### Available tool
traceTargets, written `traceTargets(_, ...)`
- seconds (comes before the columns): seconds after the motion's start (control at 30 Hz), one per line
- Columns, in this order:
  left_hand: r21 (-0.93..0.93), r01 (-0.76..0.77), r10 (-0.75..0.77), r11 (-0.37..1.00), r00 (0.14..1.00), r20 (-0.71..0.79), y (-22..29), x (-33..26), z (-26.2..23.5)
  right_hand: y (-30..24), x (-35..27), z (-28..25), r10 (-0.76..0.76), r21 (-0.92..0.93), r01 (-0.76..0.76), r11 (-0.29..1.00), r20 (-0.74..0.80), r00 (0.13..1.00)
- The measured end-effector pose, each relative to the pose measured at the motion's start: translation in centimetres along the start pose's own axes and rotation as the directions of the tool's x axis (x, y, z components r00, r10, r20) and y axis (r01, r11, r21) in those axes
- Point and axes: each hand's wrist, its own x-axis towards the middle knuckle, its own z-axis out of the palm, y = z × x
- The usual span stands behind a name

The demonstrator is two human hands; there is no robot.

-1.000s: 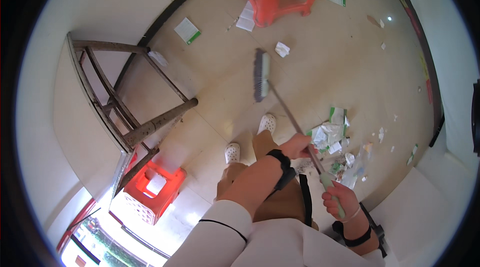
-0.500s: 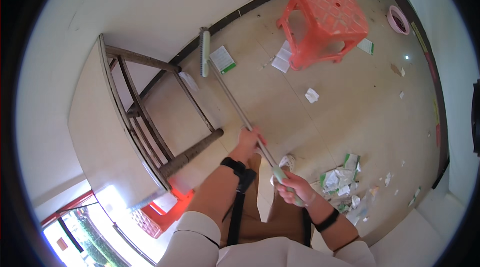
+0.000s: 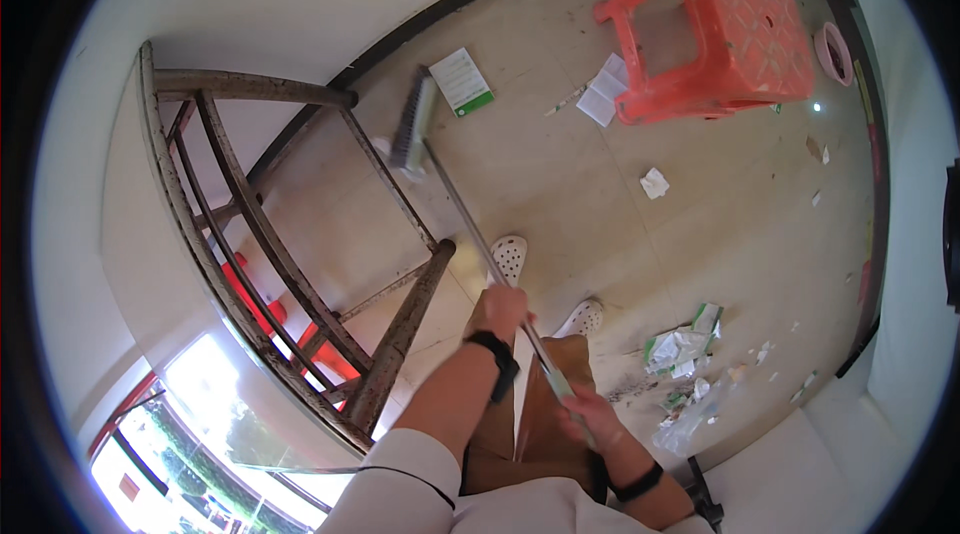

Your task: The person sweeps scattered paper and plastic debris on a tiled floor using a broom and dustpan. They move a red plastic stool and a metal table to access areas underneath, then continue sweeping the remaining debris into a pile.

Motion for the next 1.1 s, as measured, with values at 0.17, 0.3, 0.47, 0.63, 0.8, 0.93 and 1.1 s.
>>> traceTargets(0.17,-0.749,0.108,-0.039,0.654,0.993,0.109,8.8,-4.7,3.0,3.3,-9.1,-1.6,-0.004,0.113,0.028,0.993,-0.205,0.979)
traceTargets(0.3,-0.883,0.469,-0.005,0.006,0.883,0.469,15.0,-7.2,0.6,3.9,-14.9,-0.1,-0.059,0.217,0.109,0.97,-0.227,0.972)
traceTargets(0.47,-0.908,0.419,-0.091,-0.025,0.903,0.419,16.0,-8.5,-4.2,1.8,-17.2,0.6,-0.061,0.481,0.002,0.876,0.107,0.992)
traceTargets(0.63,-0.979,0.144,-0.392,-0.144,0.9,0.19,9.8,-6.3,-12.7,-5.1,-11.1,2.9,-0.022,0.283,-0.045,0.958,0.231,0.973)
traceTargets(0.8,-0.639,-0.012,-0.298,-0.769,0.891,0.342,0.0,-0.6,-15.9,-11.4,-0.9,9.3,0.018,0.35,-0.249,0.903,0.547,0.837)
traceTargets(0.93,-0.691,-0.004,-0.26,-0.723,0.928,0.267,-3.3,3.2,-17.0,-12.9,2.6,12.5,0.035,0.457,-0.297,0.838,0.498,0.867)
traceTargets(1.1,-0.894,0.106,-0.387,-0.436,0.874,0.293,0.1,5.3,-15.0,-12.1,2.7,8.1,-0.024,0.603,-0.286,0.745,0.453,0.891)
